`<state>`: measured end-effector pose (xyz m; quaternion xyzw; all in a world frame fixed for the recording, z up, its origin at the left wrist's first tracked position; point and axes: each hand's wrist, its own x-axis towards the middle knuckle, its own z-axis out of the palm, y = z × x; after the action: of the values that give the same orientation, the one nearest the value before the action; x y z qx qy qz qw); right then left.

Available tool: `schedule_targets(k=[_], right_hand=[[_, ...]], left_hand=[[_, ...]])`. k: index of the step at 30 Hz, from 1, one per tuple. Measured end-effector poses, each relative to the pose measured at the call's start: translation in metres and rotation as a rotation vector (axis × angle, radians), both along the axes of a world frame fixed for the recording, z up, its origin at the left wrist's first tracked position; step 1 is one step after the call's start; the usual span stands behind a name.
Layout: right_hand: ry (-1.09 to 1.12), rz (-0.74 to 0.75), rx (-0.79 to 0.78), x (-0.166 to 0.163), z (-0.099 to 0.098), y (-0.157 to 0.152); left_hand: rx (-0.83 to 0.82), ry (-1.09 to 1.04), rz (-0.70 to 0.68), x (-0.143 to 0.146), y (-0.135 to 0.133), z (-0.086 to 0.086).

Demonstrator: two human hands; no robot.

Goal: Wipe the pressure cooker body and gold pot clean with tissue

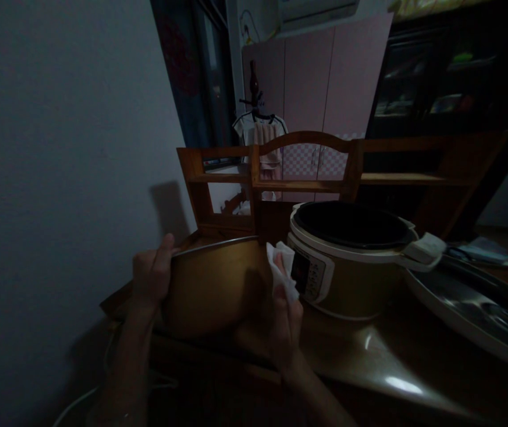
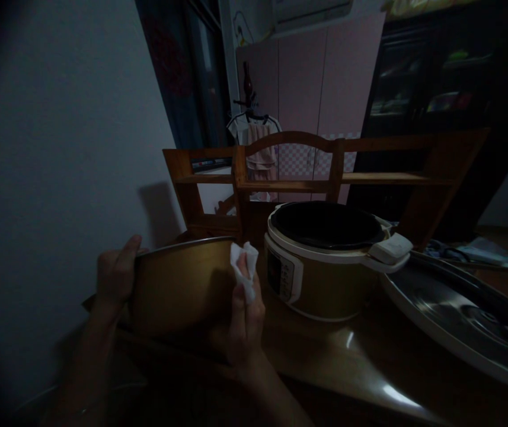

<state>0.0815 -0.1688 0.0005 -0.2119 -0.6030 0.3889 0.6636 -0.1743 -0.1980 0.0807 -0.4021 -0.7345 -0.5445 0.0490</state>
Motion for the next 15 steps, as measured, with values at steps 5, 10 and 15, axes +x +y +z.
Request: schedule_targets(k=[5, 10, 15], right_hand=[[0.011, 0.080, -0.162, -0.021, 0.014, 0.019], [-0.041, 0.123, -0.028, -0.029, 0.017, 0.016], [-0.179, 0.126, 0.183, -0.032, 0.020, 0.004]], left_hand=[[-0.026, 0.038, 0.001, 0.001, -0.002, 0.000], [0.012, -0.063, -0.002, -0.007, -0.006, -0.006], [0.044, -0.075, 0.028, -0.017, -0.012, -0.013]])
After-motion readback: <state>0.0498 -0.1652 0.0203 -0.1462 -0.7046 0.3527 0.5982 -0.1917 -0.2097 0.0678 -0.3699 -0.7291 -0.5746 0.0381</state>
